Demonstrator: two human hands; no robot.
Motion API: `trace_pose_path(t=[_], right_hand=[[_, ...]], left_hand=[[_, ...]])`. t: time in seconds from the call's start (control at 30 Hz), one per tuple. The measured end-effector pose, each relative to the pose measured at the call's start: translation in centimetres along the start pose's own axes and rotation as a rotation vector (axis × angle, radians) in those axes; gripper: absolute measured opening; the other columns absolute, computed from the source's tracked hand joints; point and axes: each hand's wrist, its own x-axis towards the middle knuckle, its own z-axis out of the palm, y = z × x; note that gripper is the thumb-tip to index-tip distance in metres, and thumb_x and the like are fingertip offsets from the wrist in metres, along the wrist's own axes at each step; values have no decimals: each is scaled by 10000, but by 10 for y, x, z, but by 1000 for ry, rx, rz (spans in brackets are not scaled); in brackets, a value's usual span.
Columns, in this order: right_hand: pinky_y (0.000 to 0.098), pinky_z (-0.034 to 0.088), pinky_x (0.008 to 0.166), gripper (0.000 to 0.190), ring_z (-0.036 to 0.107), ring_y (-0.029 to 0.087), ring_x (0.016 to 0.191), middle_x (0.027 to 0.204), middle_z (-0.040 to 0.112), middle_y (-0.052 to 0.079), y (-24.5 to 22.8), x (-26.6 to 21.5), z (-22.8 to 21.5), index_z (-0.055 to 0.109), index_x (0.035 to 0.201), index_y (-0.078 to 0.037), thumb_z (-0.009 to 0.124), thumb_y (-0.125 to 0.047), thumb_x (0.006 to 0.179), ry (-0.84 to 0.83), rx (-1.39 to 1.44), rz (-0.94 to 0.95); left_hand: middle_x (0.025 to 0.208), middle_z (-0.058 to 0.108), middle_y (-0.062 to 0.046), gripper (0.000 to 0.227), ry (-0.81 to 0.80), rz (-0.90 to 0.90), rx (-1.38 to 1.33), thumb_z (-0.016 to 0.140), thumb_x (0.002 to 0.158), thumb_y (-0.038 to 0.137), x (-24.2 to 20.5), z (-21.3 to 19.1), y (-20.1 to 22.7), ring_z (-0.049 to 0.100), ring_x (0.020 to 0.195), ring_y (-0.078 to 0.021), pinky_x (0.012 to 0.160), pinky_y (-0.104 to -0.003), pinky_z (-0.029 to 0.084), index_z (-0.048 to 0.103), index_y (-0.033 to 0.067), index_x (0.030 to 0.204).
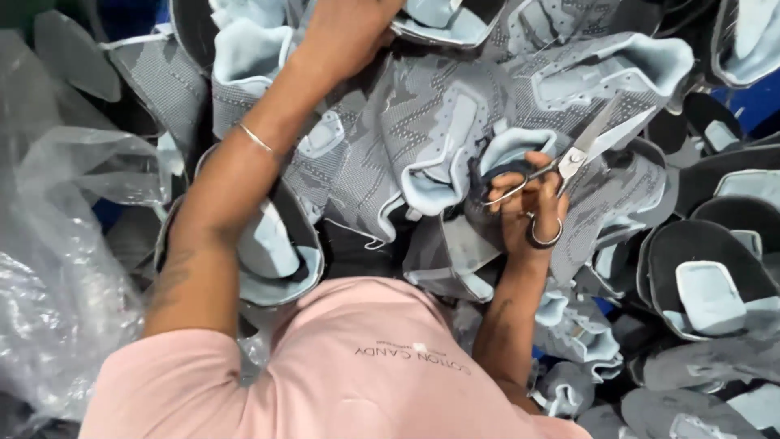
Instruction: The person uses shears to trim excess material and threads from the edges of grey and white shoe uppers. They handle the shoes one at a time, turning them over to access different sides and cutting along the seams and openings.
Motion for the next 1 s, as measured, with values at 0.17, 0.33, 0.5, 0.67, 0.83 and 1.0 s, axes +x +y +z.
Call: trace_pose_path(t=[0.17, 0.33, 0.5, 0.67, 0.83, 1.0], right_hand=[[310, 524, 634, 544, 687, 243, 756, 979, 721, 202, -15, -16, 34, 476, 1325, -20, 727, -316, 944, 123, -468, 159], [310, 518, 707, 427, 667, 230, 800, 934, 725, 130, -14, -30, 132, 639, 1142, -4, 725, -368, 937, 220, -1030, 197], [444, 494, 797, 570, 644, 378, 897, 1063, 713, 185, -10, -19, 156, 617, 1175, 1, 833, -328, 762, 3, -1534, -417], [481, 488, 713, 429, 654, 359, 784, 817, 680, 144, 0, -21, 142, 656, 1069, -75, 837, -360, 805, -111, -1642, -137], [502, 498, 677, 373, 678, 368, 792, 851, 714, 142, -15, -47, 146, 637, 1053, -76, 793, -332, 831, -205, -1514, -78], [473, 532, 652, 334, 705, 360, 754, 788, 708, 135, -18, -83, 137, 649, 1027, -88, 781, -329, 837, -222, -1394, 217]], left_hand=[[1147, 635, -141, 393, 140, 80, -154, 827, 856, 208, -1, -23, 2, 579, 1124, -378, 911, -464, 507, 633, 35, 1150], [1151, 639, -137, 390, 132, 95, -176, 829, 852, 183, -3, -24, 0, 559, 1147, -369, 943, -460, 500, 633, 40, 1157], [1141, 637, -154, 432, 58, 129, -217, 830, 823, 169, 1, -39, 6, 553, 1140, -382, 960, -465, 487, 637, 30, 1183], [1175, 651, -159, 425, 30, 63, -259, 821, 818, 142, 1, -44, 6, 549, 1158, -399, 966, -468, 476, 650, 27, 1190], [1183, 656, -170, 445, -2, 48, -291, 812, 810, 141, 5, -43, 3, 542, 1160, -401, 979, -469, 465, 664, 17, 1210], [1177, 660, -166, 432, -4, 28, -312, 809, 807, 150, 8, -43, 3, 541, 1160, -397, 986, -467, 461, 675, 20, 1197]])
